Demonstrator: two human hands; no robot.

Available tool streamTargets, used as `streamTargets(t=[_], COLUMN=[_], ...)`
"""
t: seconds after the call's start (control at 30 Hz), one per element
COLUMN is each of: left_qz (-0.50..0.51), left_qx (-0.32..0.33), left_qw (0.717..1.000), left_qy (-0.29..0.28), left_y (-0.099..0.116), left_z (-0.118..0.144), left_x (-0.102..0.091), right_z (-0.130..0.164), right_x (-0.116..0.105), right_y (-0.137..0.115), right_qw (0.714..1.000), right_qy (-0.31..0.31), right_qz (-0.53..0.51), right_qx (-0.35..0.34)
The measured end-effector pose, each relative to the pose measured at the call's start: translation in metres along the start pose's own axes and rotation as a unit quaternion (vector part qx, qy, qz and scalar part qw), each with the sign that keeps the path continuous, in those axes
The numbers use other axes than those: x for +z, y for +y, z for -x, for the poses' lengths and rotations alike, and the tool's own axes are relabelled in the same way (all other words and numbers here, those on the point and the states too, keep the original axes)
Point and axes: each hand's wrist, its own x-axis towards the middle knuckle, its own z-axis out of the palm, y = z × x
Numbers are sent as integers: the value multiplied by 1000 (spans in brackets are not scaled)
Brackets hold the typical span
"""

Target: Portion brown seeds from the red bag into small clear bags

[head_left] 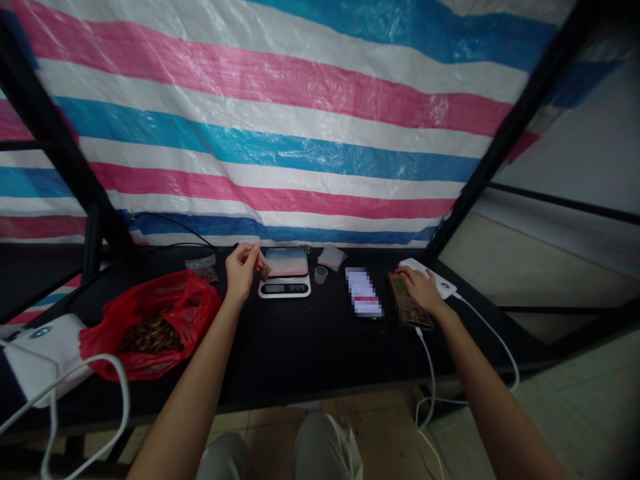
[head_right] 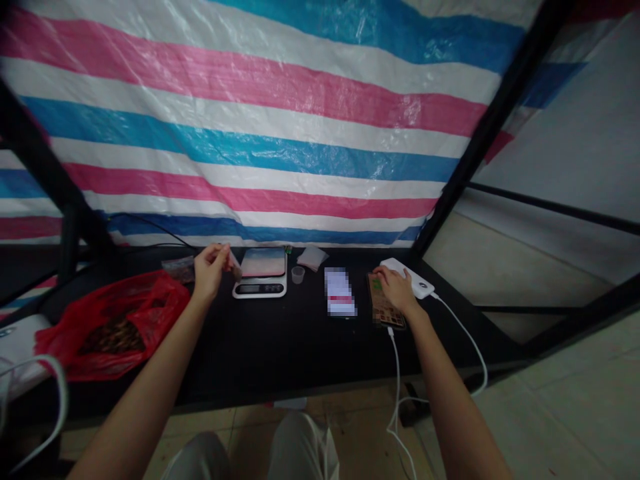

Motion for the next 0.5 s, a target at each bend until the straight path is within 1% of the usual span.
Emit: streamTargets(t=[0.07,0.1,0.13,0.17,0.2,0.23,0.27,0.3,0.33,0.37,0.4,0.43,0.47,0.5], left_qz=[0,1,3,3,3,1,-2,-5,-7,-10,-14,-18,-22,-29], left_qx=[2,3,2,2,3,5,8,12,15,18,20,22,22,23], left_qw=[1000,1000,1000,1000,1000,1000,1000,1000,1000,1000,999,999,999,999], left_qy=[-1,0,1,3,6,8,11,14,18,23,28,33,36,39], left_y=[-1,-2,-2,-2,-3,-3,-3,-4,-4,-5,-6,-7,-7,-8], left_z=[0,0,0,0,0,0,0,-1,-1,0,0,1,2,3], left_x=[0,0,1,1,2,2,3,3,4,4,4,3,2,1], right_z=[1,4,9,18,31,48,69,93,119,146,171,194,213,228], right_x=[-7,-13,-21,-28,-36,-43,-48,-50,-49,-44,-36,-25,-14,-4], right_y=[-8,-19,-34,-56,-83,-115,-152,-191,-231,-271,-309,-344,-374,-399], right_qw=[999,998,994,988,979,969,959,948,930,904,866,825,806,809], right_qy=[23,47,75,106,140,162,163,129,78,12,-30,-27,-28,-38], right_qz=[-24,-45,-72,-102,-136,-173,-212,-257,-297,-322,-342,-362,-366,-356], right_qx=[-6,-14,-25,-43,-59,-72,-91,-135,-202,-282,-365,-433,-464,-466])
